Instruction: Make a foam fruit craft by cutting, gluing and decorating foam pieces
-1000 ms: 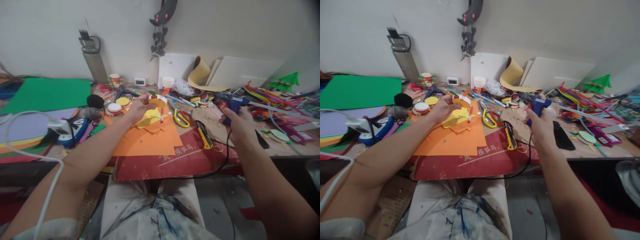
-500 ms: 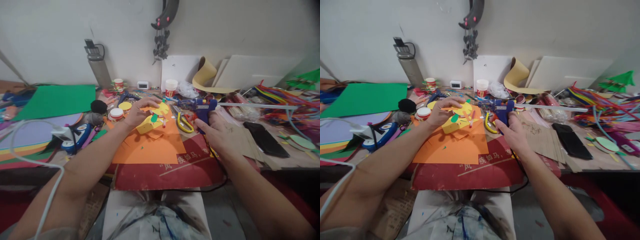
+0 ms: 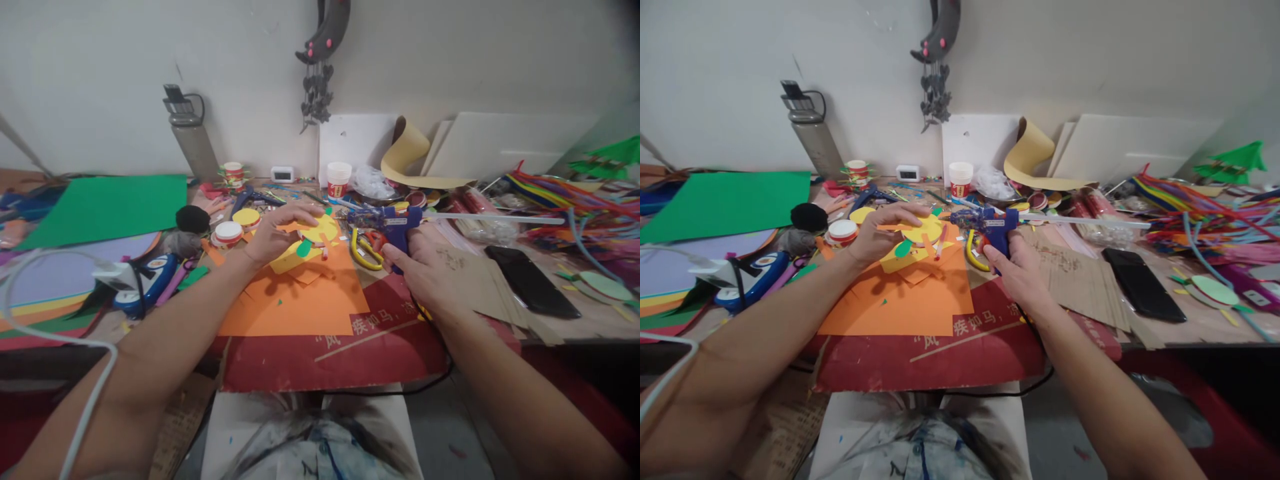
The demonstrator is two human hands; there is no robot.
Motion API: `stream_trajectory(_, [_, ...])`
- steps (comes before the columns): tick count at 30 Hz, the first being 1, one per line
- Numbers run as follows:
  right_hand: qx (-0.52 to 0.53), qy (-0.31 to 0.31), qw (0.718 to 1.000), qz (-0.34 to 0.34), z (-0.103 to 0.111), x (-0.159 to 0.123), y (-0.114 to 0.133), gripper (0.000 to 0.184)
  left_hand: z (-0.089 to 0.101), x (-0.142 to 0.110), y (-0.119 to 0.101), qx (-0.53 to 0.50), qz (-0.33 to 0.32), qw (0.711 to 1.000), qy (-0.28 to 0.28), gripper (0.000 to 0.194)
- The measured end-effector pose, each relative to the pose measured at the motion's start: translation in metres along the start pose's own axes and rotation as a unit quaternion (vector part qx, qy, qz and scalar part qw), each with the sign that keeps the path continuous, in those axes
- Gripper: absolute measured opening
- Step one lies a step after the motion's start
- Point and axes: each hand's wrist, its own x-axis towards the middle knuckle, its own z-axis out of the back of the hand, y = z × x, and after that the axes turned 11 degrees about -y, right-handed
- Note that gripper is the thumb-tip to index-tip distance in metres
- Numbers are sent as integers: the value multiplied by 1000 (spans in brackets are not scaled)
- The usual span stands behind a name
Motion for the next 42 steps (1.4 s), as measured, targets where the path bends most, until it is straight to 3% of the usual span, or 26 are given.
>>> stream_trajectory(8, [115, 37, 991, -48, 1, -1, 1, 24, 1, -2, 0, 15, -10, 1000, 20, 40])
stream_trajectory(15, [130, 38, 990, -46, 2, -2, 4, 28, -4, -2, -8, -13, 1, 1000, 2, 51])
stream_trajectory(25, [133, 35, 989, -59, 2, -2, 5, 32, 0, -2, 5, 1, -14, 1000, 17, 53])
stream_trajectory(30, [127, 26, 990, -50, 0, -3, 1, 28, 1, -2, 3, 11, -44, 999, 20, 51])
stream_trajectory(36, [194, 9, 981, -29, -3, 0, -14, 35, 9, 4, 21, 18, -132, 990, 44, 42])
stream_trajectory(42, [164, -5, 986, -22, 6, -3, -10, 30, 11, 7, 26, 4, -124, 992, 17, 42])
